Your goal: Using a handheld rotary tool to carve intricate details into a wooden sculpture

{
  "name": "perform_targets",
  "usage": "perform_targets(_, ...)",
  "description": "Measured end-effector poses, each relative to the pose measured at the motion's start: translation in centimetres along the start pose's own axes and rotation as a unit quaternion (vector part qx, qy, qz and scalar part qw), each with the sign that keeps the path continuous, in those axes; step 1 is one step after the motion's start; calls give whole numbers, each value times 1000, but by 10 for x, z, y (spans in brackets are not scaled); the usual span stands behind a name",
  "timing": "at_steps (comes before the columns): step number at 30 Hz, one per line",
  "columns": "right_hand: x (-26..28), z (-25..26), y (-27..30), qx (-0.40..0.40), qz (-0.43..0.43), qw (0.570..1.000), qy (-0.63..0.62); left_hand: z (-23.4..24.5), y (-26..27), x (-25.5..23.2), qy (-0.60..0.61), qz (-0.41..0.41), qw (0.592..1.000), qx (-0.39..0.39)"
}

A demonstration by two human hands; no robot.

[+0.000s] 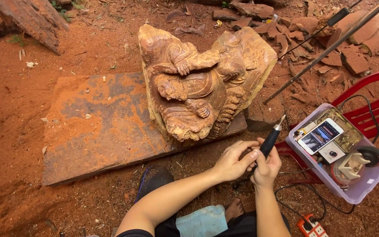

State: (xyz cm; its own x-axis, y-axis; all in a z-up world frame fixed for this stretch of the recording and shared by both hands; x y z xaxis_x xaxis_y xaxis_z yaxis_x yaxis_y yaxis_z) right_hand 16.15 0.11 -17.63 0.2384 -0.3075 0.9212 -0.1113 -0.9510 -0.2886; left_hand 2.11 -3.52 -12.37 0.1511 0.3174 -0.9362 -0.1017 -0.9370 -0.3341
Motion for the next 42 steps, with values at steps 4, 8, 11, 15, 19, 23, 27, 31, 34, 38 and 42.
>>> perform_targets(4, 10, -17, -2, -10, -14, 1000, 0, 0, 13, -35, -80, 15, 997, -13)
perform_targets(8, 28, -23, 4, -5, -20, 999, -39, -4, 26, -27, -99, 60, 993, -17)
perform_targets(11, 27, -16, 8, 22, -12, 999, -26, -3, 36, -30, -95, 80, 992, -21)
perform_targets(15, 58, -22, 26, 103, 16, 992, -77, 6, 35, -17, -75, 53, 992, -82)
perform_targets(19, 94, -37, 37, 172, 63, 983, 31, 16, 19, -12, -23, -13, 996, -91)
perform_targets(23, 106, -59, 26, 214, 116, 969, 51, 11, -11, -35, 84, -80, 989, -93)
perform_targets(27, 130, -95, 5, 217, 146, 963, 61, 17, -38, -49, 163, -127, 970, -127)
perform_targets(31, 132, -112, -11, 214, 161, 960, 80, 24, -58, -44, 177, -128, 964, -155)
perform_targets(34, 127, -118, -13, 205, 155, 962, 90, 31, -62, -33, 157, -120, 966, -166)
perform_targets(38, 127, -123, -15, 203, 149, 963, 92, 35, -63, -44, 166, -113, 966, -163)
perform_targets(42, 122, -121, -16, 197, 142, 965, 100, 32, -63, -51, 177, -120, 962, -168)
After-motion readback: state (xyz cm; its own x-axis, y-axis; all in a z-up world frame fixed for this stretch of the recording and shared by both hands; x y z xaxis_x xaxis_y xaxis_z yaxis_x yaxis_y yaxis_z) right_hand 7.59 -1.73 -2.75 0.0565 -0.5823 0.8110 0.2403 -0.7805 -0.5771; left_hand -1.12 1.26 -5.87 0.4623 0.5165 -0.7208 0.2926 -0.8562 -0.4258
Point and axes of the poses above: each hand's wrist, its own y-axis away from the middle knuckle, its own z-axis out of the back of the hand, x = y × z, the point moved 1 cm from there along -y, towards the middle knuckle, and after that the axes turned 2 degrees about x, right-handed, at the moved point
